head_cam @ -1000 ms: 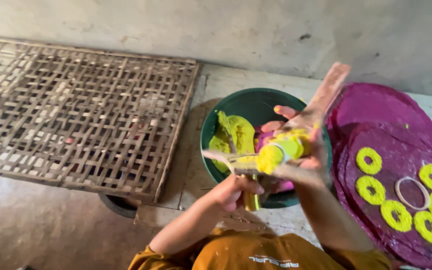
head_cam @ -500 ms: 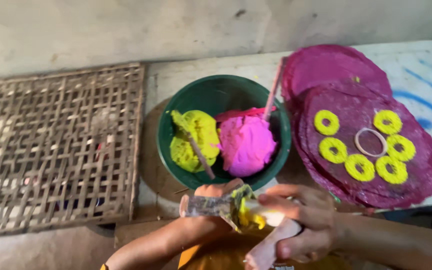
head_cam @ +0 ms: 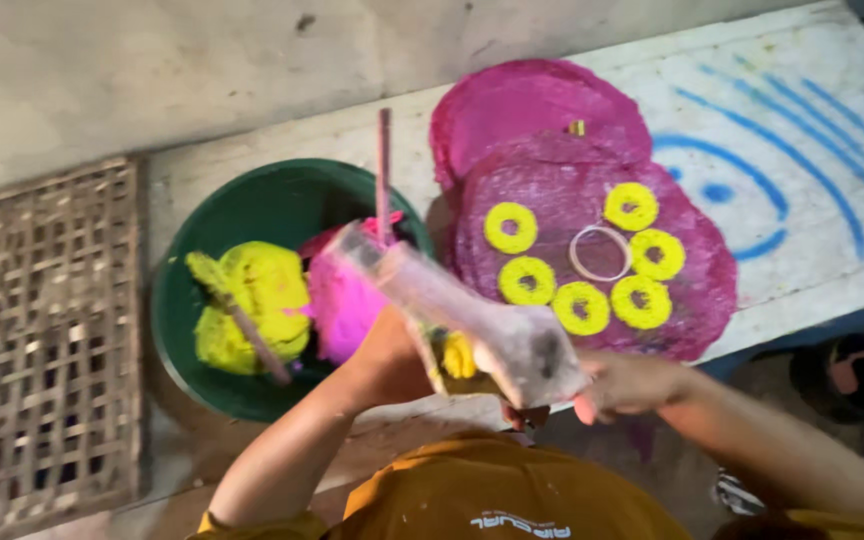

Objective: The person applies dough using a handheld extruder tool to decorate round pink sheets. They use the tool to press out yellow and pink dough patterns, including circles and wavy lines, and periodically refill the extruder with colored dough from a bowl.

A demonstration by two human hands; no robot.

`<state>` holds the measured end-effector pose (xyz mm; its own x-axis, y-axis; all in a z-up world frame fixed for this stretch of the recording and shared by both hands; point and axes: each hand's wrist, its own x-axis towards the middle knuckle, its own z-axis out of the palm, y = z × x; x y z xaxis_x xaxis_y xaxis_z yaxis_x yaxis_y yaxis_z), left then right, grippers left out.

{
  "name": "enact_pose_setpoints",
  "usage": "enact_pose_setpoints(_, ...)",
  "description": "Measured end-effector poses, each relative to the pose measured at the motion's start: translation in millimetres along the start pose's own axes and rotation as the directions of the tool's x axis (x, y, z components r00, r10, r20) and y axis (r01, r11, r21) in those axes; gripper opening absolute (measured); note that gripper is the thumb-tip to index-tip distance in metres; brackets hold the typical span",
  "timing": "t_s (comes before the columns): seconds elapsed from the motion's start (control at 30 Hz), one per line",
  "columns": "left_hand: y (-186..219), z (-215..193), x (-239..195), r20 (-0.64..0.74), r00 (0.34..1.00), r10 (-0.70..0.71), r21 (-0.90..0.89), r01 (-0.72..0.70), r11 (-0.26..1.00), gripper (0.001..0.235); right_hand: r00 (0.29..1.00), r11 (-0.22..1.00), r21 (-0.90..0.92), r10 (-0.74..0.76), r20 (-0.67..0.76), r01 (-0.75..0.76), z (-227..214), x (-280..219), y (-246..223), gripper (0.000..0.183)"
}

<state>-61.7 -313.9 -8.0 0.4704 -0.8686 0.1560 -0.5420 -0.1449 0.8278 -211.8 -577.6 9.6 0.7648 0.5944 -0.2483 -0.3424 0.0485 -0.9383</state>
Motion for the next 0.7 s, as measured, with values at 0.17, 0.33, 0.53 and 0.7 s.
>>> enact_pose_setpoints(0.17, -4.8, 81.6, 64.6, -0.403, 0.914, -0.037, 0.194, 0.124, 0.973, 0.068, 0.931, 0.987, 0.065, 0.158, -0.328, -0.144, -70.2, -104.6, 52.5, 0.102)
enact_pose_setpoints(0.33, -43.8, 175.9, 55.2, -0.724, 0.611, -0.32, -0.14, 0.324, 0.936, 0.102, 0.798, 0.973, 0.054, -0.152, -0.583, 0.225, -115.2, -176.0, 58.9, 0.103)
enact_pose_setpoints(0.53, -108.6, 242.5, 49.5, -0.569, 0.583, -0.58, -0.491, 0.324, 0.808, 0.086, 0.727, 0.908, 0.142, -0.214, -0.652, 0.394, -142.0, -194.7, 59.3, 0.1)
enact_pose_setpoints(0.7, -171.3, 191.1, 75.4, -0.54, 0.649, -0.536, -0.406, 0.357, 0.841, 0.081, 0.747, 0.903, 0.155, -0.223, -0.627, 0.4, -145.8, -194.7, 68.3, 0.098)
